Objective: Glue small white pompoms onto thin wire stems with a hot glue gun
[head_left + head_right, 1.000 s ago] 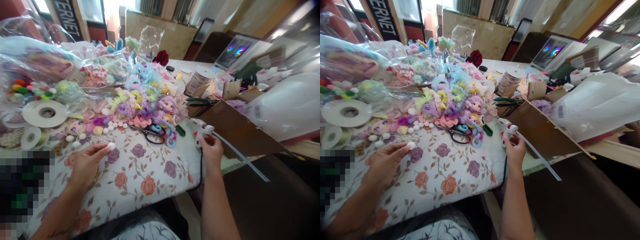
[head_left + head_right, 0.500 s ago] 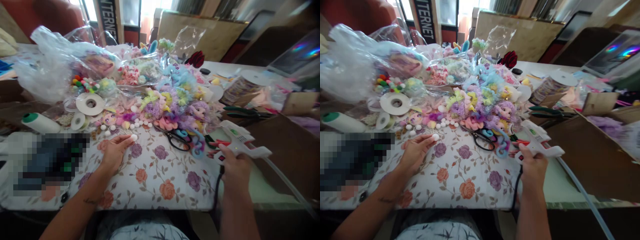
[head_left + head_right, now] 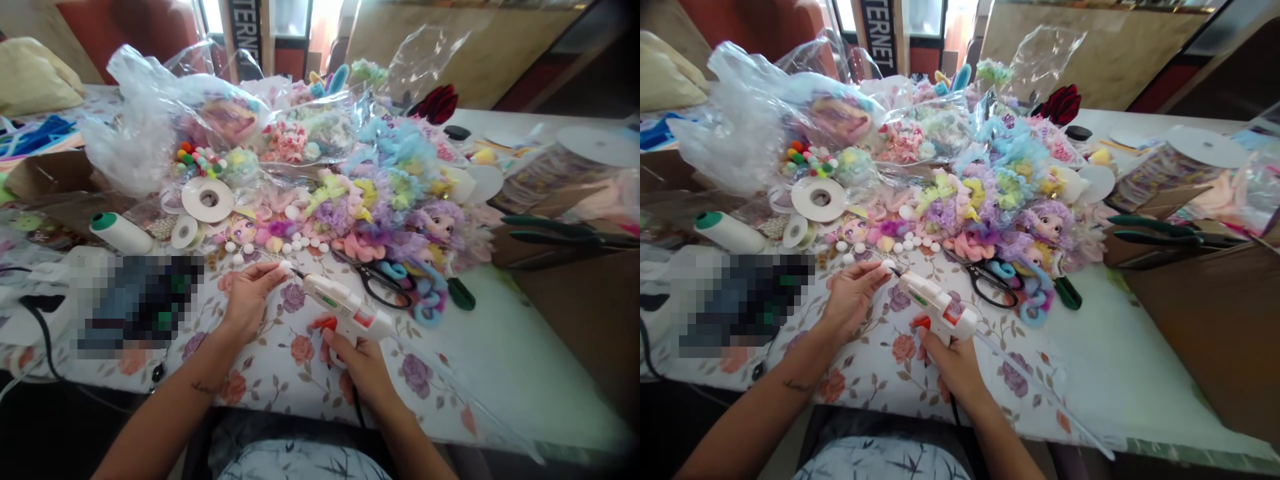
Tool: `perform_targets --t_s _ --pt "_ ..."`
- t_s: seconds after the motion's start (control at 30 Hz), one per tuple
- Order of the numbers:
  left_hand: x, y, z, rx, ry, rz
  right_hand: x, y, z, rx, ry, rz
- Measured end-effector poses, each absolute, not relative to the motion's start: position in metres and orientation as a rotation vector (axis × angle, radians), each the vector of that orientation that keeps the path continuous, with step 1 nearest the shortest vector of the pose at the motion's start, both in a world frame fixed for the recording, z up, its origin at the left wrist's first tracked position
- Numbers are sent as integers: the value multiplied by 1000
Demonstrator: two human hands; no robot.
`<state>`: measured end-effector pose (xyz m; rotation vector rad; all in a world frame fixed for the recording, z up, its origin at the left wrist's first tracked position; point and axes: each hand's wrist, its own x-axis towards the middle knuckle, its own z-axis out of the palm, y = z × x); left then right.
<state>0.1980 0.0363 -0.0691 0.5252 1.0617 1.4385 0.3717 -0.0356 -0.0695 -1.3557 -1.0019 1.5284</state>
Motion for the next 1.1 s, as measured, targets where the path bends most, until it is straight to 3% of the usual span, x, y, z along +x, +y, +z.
perform_targets --t_s 1.1 --pt "198 33 -70 639 1091 1439 369 -38 -77 -1436 -1139 1396"
